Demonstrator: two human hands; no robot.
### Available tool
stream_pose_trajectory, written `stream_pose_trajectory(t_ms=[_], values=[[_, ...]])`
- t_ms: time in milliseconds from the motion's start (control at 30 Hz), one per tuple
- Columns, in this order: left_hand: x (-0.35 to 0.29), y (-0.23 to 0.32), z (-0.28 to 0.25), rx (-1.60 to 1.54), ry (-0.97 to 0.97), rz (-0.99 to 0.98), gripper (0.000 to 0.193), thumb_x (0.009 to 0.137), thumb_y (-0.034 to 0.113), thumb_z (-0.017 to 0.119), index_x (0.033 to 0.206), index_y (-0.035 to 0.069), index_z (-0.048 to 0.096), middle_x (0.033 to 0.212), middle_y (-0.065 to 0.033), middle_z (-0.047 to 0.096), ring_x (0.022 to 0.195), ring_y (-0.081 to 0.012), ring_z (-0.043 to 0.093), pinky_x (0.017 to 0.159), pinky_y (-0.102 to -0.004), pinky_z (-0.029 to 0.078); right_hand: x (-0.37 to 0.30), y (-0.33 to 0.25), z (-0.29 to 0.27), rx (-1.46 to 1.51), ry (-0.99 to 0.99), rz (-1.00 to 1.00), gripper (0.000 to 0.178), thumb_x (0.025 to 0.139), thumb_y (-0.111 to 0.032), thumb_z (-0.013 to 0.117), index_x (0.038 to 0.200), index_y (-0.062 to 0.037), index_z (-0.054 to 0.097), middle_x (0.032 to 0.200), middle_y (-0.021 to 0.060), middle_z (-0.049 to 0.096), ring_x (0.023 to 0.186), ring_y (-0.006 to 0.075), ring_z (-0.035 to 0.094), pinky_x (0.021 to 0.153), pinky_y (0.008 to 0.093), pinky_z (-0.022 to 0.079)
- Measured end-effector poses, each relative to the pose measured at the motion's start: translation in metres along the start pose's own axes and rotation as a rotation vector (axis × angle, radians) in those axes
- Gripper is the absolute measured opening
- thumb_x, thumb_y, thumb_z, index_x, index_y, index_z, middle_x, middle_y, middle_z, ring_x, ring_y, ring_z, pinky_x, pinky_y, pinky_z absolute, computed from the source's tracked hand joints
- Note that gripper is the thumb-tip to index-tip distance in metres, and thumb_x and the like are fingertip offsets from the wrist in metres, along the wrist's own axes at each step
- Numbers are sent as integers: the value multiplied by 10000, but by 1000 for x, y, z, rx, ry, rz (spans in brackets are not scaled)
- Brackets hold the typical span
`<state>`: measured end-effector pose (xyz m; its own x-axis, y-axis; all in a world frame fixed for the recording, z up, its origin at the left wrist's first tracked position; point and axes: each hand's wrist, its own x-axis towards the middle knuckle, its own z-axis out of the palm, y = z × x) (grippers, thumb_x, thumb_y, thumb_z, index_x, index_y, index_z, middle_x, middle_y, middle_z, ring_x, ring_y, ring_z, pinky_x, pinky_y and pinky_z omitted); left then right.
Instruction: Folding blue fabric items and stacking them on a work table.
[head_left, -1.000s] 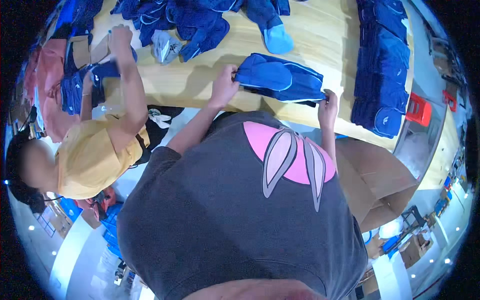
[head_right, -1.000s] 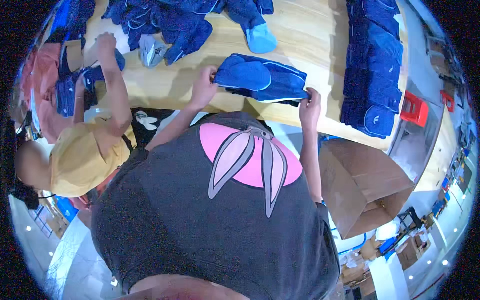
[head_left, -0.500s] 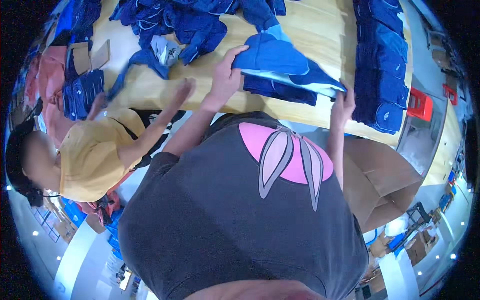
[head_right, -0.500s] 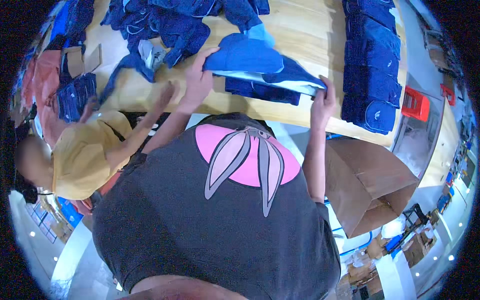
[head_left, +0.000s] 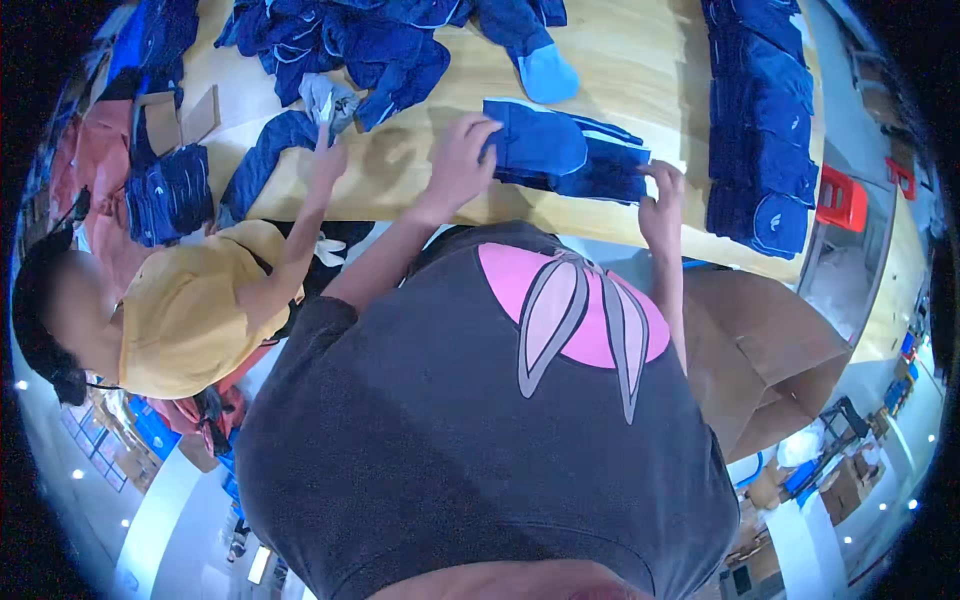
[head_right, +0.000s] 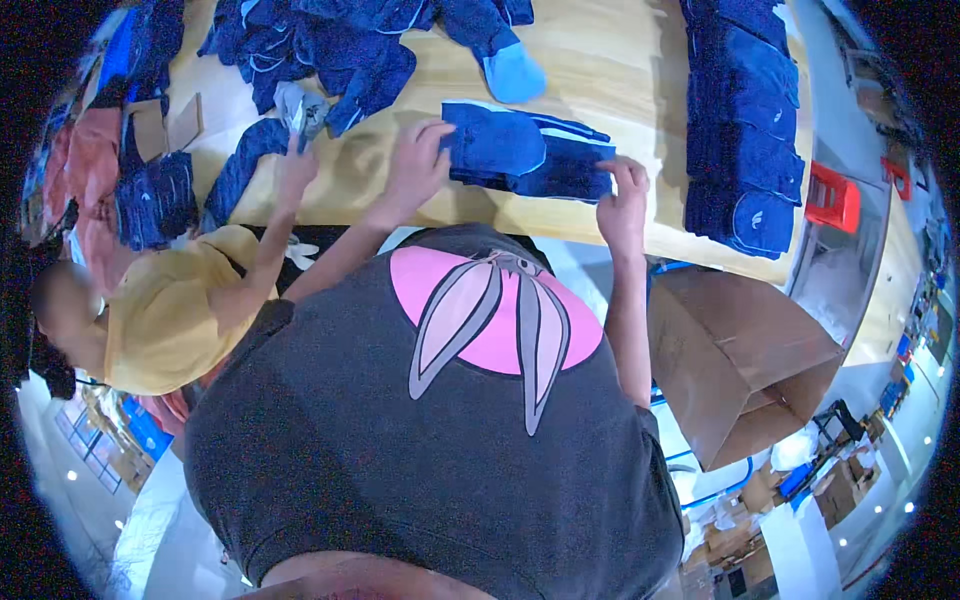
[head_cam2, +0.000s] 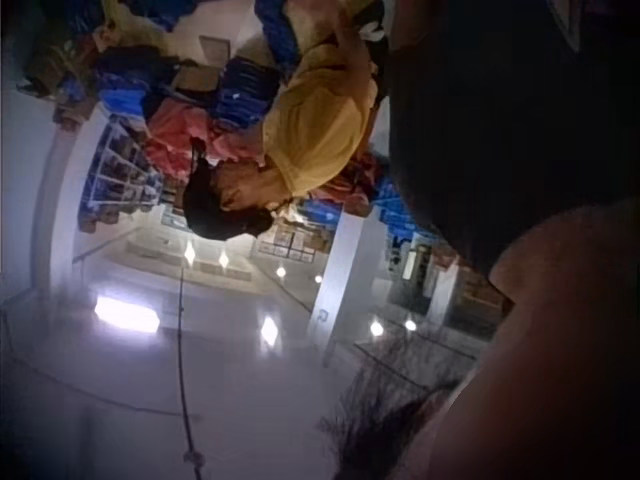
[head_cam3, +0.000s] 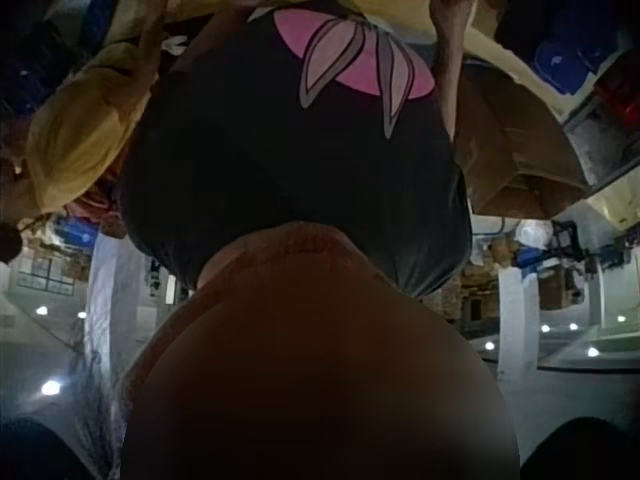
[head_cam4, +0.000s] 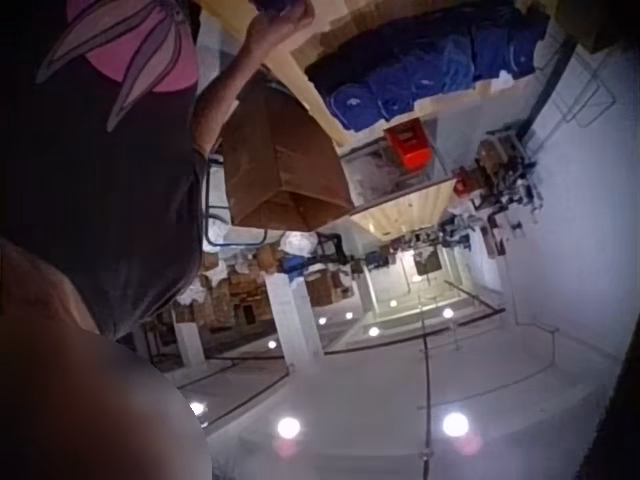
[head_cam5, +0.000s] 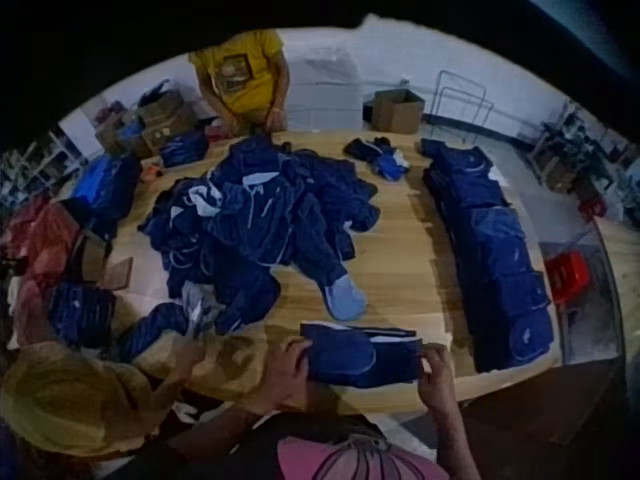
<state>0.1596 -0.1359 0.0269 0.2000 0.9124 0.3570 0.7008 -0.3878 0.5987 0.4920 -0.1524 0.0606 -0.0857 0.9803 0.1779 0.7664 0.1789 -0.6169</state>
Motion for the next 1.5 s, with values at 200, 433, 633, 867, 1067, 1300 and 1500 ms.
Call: stream_pose_trajectory(t_ms=[200, 433, 633, 867, 1067, 1300, 1500], values=[[55, 43, 48, -160, -301, 77, 354, 867, 73, 534, 1215, 108, 588, 1153, -82, 604, 968, -296, 611, 827, -377, 494, 31, -15, 47, 189, -190, 9, 267, 825, 22, 556, 1071, -44, 634, 1059, 108, 623, 921, 294, 612, 818, 361, 494], [75, 38, 42, 18, -681, 56, 166, 892, 124, 533, 1045, 94, 591, 1034, -95, 600, 908, -328, 609, 780, -413, 483, 29, -9, 87, 201, -63, 101, 296, 840, -13, 585, 1112, -107, 649, 1088, 102, 607, 917, 315, 614, 800, 361, 502], [48, -4, -19, -286, -244, -15, 180, 881, 76, 553, 1055, 69, 600, 999, -79, 611, 906, -251, 598, 808, -337, 473, 32, 19, 89, 123, -134, 100, 356, 832, -26, 610, 1177, -113, 611, 1147, 111, 567, 889, 290, 614, 807, 366, 506], [10, -77, -101, -1328, 193, -558, 199, 957, 65, 538, 1145, 88, 597, 1078, -72, 649, 959, -192, 607, 876, -333, 484, 20, -49, 69, 191, 7, 123, 451, 796, -149, 711, 1194, -49, 521, 1189, 131, 494, 981, 302, 556, 854, 376, 474], [-20, -111, -73, -1826, 379, -632, 248, 959, 145, 498, 1156, 67, 626, 1208, -123, 652, 1098, -264, 611, 984, -421, 455, -3, -55, 90, -358, -55, -200, 444, 739, -179, 765, 1129, -83, 574, 1125, 99, 545, 1007, 312, 542, 809, 334, 467], [-44, -137, -57, -1978, 572, -819, 301, 945, 171, 501, 1147, -5, 638, 1175, -135, 666, 1109, -273, 610, 1030, -449, 426, 7, 2, 18, 518, -46, 491, 244, 873, -97, 667, 1114, -67, 690, 1030, 115, 689, 878, 233, 643, 762, 289, 508], [-32, -113, -65, -1742, 675, -1006, 321, 940, 179, 501, 1161, -12, 633, 1162, -133, 669, 1105, -278, 612, 1054, -450, 407, 8, 16, -37, 119, 257, 569, 328, 937, -179, 565, 1214, -8, 608, 1132, 143, 656, 965, 241, 636, 818, 314, 507]])
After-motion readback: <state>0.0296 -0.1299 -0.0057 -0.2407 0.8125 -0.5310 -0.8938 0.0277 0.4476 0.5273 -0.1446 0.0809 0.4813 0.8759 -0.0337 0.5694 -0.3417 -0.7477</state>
